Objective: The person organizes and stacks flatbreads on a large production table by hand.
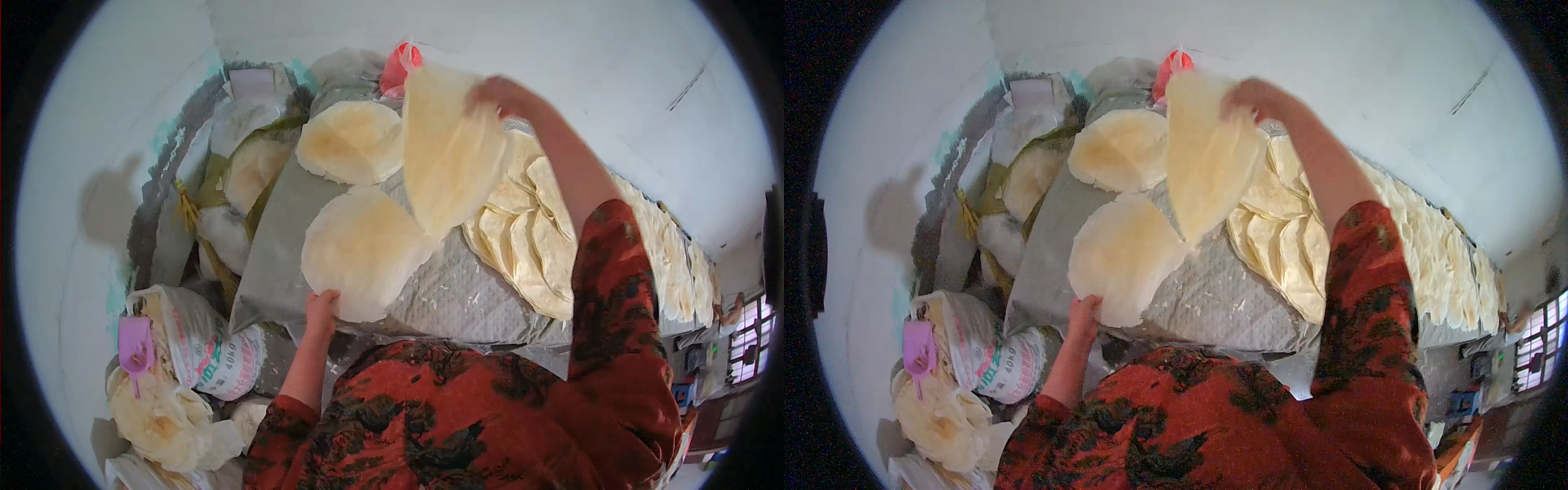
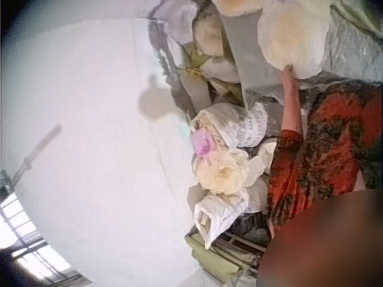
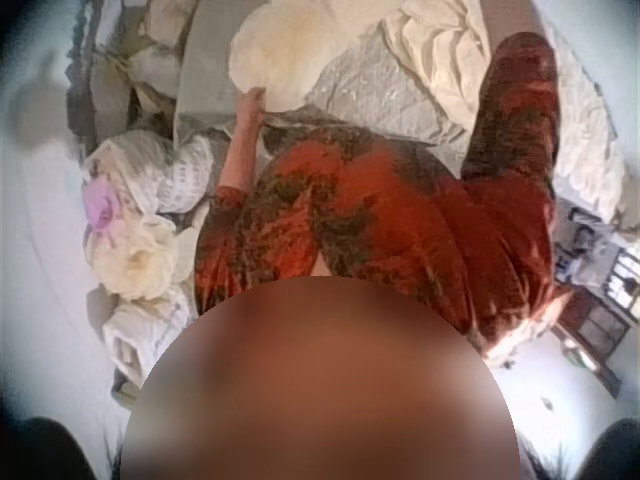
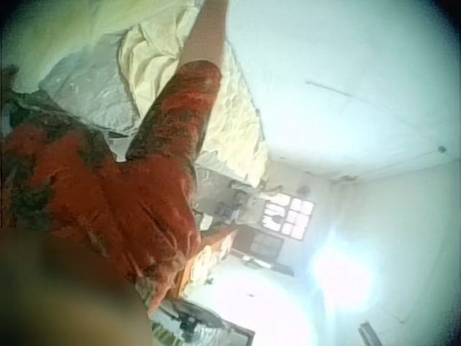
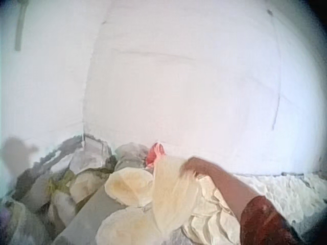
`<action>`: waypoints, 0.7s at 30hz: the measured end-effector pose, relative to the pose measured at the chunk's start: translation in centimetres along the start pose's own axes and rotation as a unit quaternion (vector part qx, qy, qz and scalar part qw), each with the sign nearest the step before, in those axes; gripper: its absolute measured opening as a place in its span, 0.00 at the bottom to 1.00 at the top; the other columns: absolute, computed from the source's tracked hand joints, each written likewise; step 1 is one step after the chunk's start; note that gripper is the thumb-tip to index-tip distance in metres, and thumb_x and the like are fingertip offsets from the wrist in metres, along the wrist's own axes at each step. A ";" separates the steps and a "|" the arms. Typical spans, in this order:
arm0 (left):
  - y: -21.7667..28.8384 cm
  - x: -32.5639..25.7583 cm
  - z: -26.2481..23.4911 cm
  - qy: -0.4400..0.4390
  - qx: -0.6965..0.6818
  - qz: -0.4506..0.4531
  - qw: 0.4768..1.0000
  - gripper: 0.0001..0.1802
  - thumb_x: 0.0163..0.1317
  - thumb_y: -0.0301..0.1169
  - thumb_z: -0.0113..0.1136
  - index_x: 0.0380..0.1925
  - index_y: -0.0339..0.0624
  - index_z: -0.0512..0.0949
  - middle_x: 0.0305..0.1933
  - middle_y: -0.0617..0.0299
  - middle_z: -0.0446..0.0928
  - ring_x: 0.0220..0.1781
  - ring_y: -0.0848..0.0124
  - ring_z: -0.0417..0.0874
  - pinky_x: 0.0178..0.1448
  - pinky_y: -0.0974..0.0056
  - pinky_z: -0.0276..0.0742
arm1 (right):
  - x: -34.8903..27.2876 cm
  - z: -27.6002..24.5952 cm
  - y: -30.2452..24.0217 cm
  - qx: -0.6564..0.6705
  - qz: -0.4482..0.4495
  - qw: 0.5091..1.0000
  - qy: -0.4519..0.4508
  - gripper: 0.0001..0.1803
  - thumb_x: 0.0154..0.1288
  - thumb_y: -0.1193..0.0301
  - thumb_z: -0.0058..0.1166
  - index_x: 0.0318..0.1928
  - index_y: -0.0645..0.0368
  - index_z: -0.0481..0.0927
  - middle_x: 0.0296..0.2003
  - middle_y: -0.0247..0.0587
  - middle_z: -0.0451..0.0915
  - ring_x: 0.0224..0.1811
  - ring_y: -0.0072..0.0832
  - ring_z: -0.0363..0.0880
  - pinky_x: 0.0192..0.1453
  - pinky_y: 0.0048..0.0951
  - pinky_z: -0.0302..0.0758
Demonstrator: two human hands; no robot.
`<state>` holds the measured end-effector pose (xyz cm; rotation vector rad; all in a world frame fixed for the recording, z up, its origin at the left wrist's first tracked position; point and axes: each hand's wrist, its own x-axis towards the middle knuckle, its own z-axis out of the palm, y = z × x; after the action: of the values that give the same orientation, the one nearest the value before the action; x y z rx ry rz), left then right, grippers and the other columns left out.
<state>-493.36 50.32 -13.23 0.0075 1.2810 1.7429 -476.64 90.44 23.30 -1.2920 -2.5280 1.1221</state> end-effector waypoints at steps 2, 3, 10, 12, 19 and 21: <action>-0.2 0.4 0.1 0.002 -0.001 0.014 1.000 0.16 0.45 0.21 0.53 0.38 0.32 0.73 0.35 0.56 0.77 0.35 0.64 0.79 0.40 0.62 0.74 | 1.2 -4.0 -0.7 0.046 -0.091 0.995 0.014 0.21 0.56 0.57 0.54 0.47 0.54 0.75 0.40 0.37 0.80 0.42 0.36 0.78 0.39 0.44 0.79; -0.4 0.4 -0.5 0.011 -0.003 0.030 0.999 0.16 0.45 0.21 0.54 0.38 0.32 0.73 0.35 0.57 0.77 0.34 0.64 0.79 0.40 0.63 0.74 | 0.1 -4.3 -3.2 0.048 -0.087 0.995 0.000 0.20 0.58 0.58 0.52 0.47 0.56 0.75 0.39 0.36 0.81 0.41 0.32 0.80 0.39 0.42 0.79; 1.0 -1.7 0.7 -0.002 -0.033 0.002 0.999 0.19 0.47 0.21 0.52 0.43 0.34 0.71 0.41 0.57 0.76 0.39 0.63 0.79 0.43 0.61 0.74 | -2.3 4.9 -7.3 -0.368 -0.209 0.903 0.076 0.17 0.61 0.60 0.42 0.42 0.56 0.77 0.33 0.39 0.80 0.35 0.35 0.76 0.44 0.35 0.72; 1.0 -2.5 1.0 -0.016 -0.126 -0.011 0.992 0.22 0.51 0.26 0.53 0.49 0.35 0.67 0.45 0.54 0.74 0.45 0.60 0.78 0.46 0.59 0.77 | -4.4 14.1 -4.5 -0.128 -0.236 0.961 0.058 0.16 0.64 0.61 0.40 0.37 0.60 0.76 0.33 0.50 0.77 0.38 0.43 0.76 0.44 0.41 0.71; 2.5 -3.7 2.9 -0.097 -0.260 -0.109 0.954 0.26 0.58 0.30 0.53 0.57 0.38 0.61 0.55 0.53 0.70 0.56 0.57 0.72 0.53 0.57 0.74 | -14.5 38.0 5.3 -0.150 -0.222 0.948 -0.173 0.16 0.63 0.61 0.40 0.39 0.59 0.73 0.35 0.51 0.76 0.40 0.47 0.75 0.43 0.45 0.72; 0.8 -3.5 0.7 -0.058 0.001 0.036 0.998 0.27 0.57 0.26 0.52 0.58 0.38 0.60 0.57 0.52 0.68 0.56 0.57 0.72 0.52 0.56 0.75 | -15.3 37.1 4.5 -0.132 -0.213 0.949 -0.193 0.20 0.62 0.57 0.42 0.46 0.58 0.72 0.44 0.51 0.73 0.47 0.45 0.72 0.50 0.40 0.69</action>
<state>-491.62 48.46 -10.67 0.1544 1.2111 1.7759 -478.12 59.71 -2.90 -0.5359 -3.1198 1.0435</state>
